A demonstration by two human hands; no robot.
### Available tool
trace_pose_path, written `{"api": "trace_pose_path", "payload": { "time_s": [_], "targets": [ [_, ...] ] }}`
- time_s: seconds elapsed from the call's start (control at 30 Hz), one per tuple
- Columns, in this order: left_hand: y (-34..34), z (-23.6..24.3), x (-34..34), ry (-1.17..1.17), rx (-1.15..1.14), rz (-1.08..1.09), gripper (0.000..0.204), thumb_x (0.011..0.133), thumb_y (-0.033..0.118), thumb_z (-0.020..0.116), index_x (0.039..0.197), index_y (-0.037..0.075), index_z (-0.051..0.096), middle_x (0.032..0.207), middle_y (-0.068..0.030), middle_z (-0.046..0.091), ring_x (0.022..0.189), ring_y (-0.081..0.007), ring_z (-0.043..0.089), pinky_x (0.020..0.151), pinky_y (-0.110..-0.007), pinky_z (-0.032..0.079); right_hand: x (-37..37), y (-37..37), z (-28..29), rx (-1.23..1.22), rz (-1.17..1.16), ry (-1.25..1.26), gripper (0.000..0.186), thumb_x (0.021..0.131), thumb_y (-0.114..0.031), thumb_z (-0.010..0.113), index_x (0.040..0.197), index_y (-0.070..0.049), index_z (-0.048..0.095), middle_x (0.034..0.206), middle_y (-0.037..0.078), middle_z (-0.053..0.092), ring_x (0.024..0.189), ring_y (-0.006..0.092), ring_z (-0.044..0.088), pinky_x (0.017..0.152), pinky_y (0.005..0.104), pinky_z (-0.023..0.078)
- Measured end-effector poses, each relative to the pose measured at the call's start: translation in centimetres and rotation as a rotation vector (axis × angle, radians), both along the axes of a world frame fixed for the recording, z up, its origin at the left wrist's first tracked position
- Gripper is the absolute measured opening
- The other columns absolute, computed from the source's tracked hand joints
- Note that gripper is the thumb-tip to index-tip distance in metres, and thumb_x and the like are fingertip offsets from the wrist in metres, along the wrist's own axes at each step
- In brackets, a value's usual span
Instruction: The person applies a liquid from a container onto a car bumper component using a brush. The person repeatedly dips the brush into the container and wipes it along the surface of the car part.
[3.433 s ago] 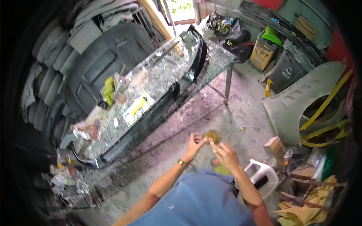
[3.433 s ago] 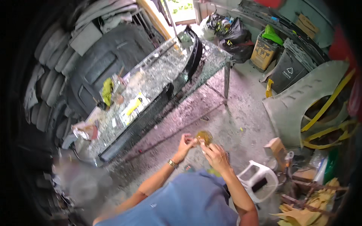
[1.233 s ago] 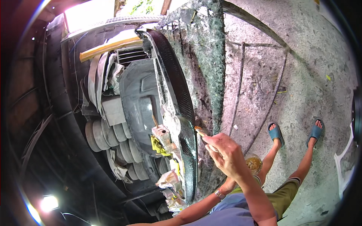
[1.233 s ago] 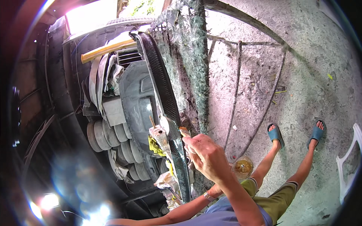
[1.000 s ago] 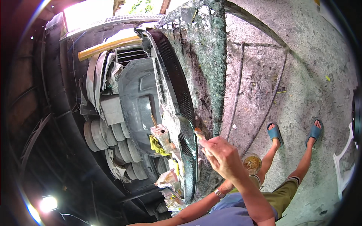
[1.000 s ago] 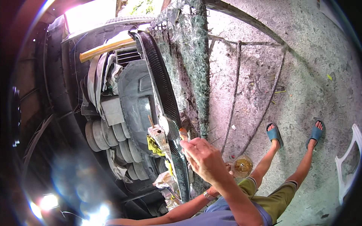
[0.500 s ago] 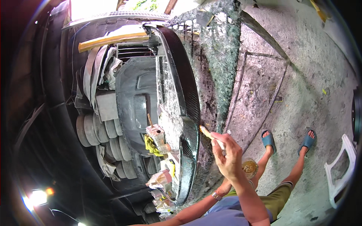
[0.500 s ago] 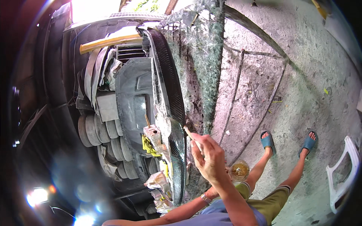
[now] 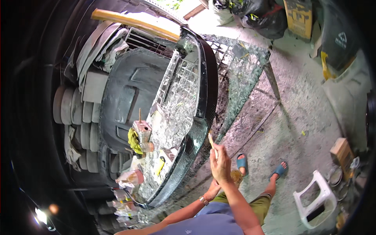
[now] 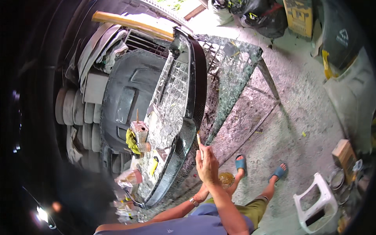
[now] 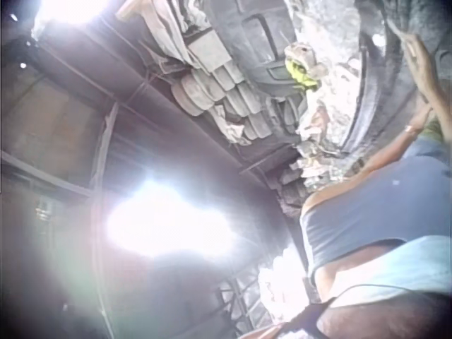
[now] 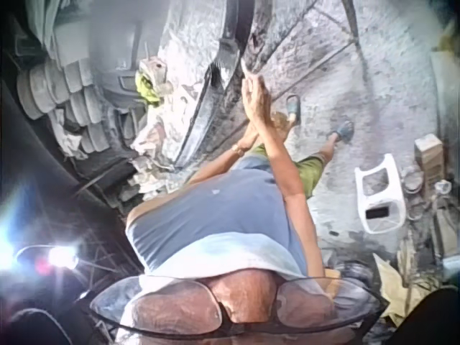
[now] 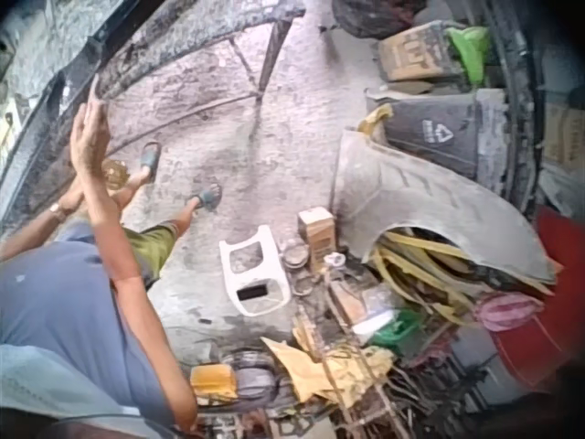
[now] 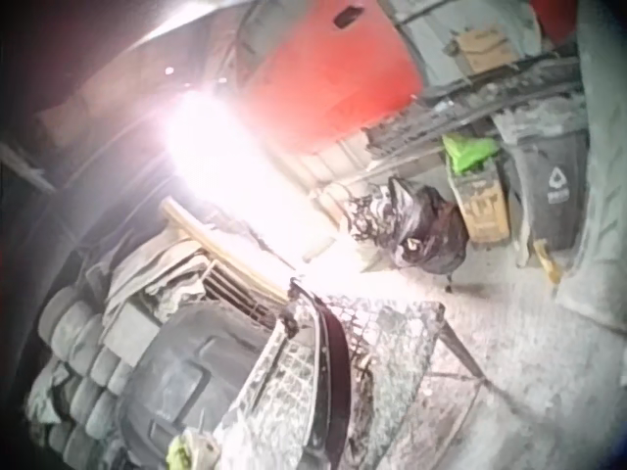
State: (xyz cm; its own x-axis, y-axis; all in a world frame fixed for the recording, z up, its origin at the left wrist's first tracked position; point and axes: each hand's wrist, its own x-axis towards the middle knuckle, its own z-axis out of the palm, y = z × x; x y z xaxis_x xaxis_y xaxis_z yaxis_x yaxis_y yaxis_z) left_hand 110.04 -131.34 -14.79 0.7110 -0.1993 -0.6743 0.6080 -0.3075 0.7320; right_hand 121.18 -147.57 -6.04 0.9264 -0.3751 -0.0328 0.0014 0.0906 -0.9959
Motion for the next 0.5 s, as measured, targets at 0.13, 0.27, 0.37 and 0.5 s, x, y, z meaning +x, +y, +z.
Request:
{"api": "trace_pose_path", "payload": {
  "time_s": [0.13, 0.27, 0.37, 0.5],
  "targets": [
    [-3.1, 1.8, -0.7, -0.084, -0.022, 0.089, 0.076, 0.084, 0.033, 0.076, 0.14, 0.003, 0.034, 0.133, -0.013, 0.05, 0.124, -0.0207, 0.047, 0.104, -0.035, 0.039, -3.1, -2.3, 2.5, -0.169, 0.062, -0.089, 0.024, 0.09, -0.005, 0.058, 0.113, -0.002, 0.055, 0.096, 0.02, 0.061, 0.085, 0.0396, 0.061, 0.071, 0.0452, 0.049],
    [-5.6, 3.1, -2.3, -0.03, -0.112, 0.324, 0.059, 0.082, 0.031, 0.078, 0.121, 0.004, 0.042, 0.113, -0.0126, 0.056, 0.101, -0.0177, 0.058, 0.081, -0.031, 0.053, -7.0, -9.3, 6.4, -0.175, 0.124, -0.057, 0.021, 0.092, -0.007, 0.056, 0.112, 0.0, 0.059, 0.097, 0.017, 0.063, 0.088, 0.0295, 0.065, 0.077, 0.0395, 0.05],
    [-7.2, 4.4, -3.1, -0.115, -0.138, 0.365, 0.057, 0.081, 0.033, 0.079, 0.117, 0.007, 0.043, 0.101, -0.0068, 0.053, 0.091, -0.0149, 0.057, 0.074, -0.03, 0.053, -10.1, -15.9, 5.2, -0.144, 0.093, 0.003, 0.02, 0.096, -0.01, 0.055, 0.114, -0.002, 0.06, 0.088, 0.007, 0.063, 0.07, 0.0119, 0.058, 0.06, 0.028, 0.047],
    [-7.5, 4.9, -4.1, -0.205, -0.151, 0.413, 0.059, 0.084, 0.034, 0.075, 0.122, 0.005, 0.04, 0.106, -0.0101, 0.051, 0.09, -0.015, 0.057, 0.079, -0.031, 0.054, -13.8, -25.7, 3.5, 0.053, 0.052, 0.222, 0.02, 0.098, -0.014, 0.053, 0.115, -0.004, 0.06, 0.081, -0.001, 0.061, 0.059, 0.0021, 0.047, 0.05, 0.0186, 0.038]
  ]
}}
